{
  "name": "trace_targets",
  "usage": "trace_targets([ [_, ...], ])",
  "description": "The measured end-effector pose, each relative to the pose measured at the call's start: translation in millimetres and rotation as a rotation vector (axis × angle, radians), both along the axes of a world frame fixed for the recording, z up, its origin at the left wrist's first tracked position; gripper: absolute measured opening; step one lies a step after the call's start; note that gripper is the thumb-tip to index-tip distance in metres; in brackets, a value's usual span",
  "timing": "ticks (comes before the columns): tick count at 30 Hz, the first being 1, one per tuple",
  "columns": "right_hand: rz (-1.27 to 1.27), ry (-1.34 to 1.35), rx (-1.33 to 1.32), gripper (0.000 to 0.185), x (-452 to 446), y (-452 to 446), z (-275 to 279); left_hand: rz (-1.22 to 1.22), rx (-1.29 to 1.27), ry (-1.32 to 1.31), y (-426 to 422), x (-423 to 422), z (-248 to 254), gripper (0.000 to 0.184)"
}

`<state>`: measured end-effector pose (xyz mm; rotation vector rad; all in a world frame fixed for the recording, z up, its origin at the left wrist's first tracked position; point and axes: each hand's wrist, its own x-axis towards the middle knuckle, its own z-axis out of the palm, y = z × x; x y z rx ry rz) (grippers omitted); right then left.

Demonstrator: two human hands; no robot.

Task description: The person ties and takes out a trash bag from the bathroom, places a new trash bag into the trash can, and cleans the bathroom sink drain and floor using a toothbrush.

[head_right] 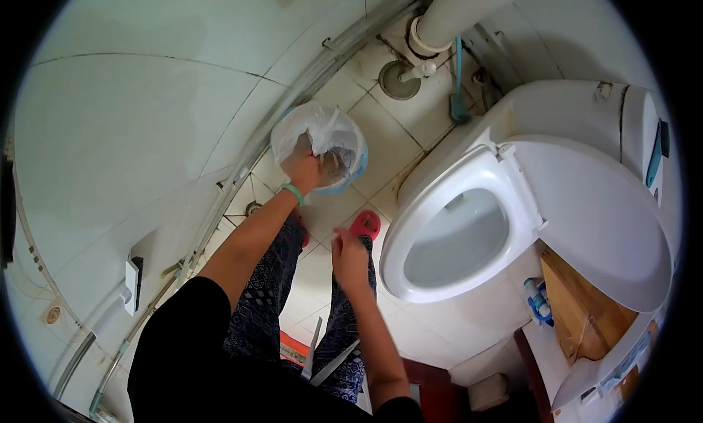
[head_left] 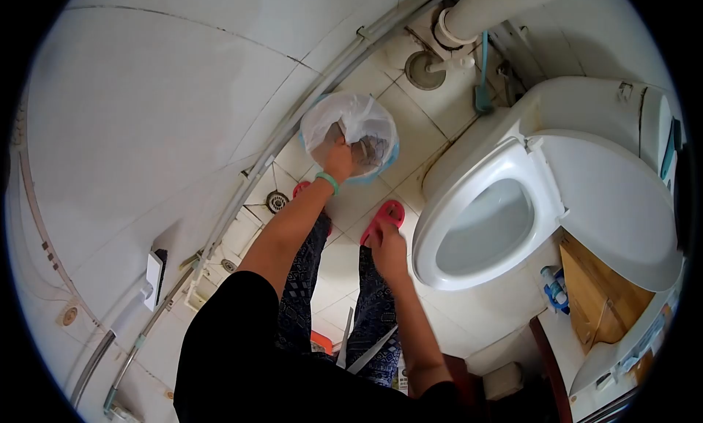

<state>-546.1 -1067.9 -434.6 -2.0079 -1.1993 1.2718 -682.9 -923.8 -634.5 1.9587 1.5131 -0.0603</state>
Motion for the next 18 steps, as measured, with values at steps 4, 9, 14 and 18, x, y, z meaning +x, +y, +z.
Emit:
trace_targets([
  [4,0.104,-0.082,0.191,0.023,4,69,-51,-0.021,0.057,0.023,-5,-1,8,0.019],
  [9,0.271,-0.148,0.259,0.038,-15,131,-117,-0.230,0.090,0.099,-4,0,10,0.020],
  [14,0.326,-0.015,0.121,0.042,-25,150,-158,0.019,0.159,-0.145,-3,-6,6,0.016],
  [18,0.154,-0.352,0.193,0.040,-27,142,-162,-0.109,0.042,0.174,3,-7,24,0.015],
])
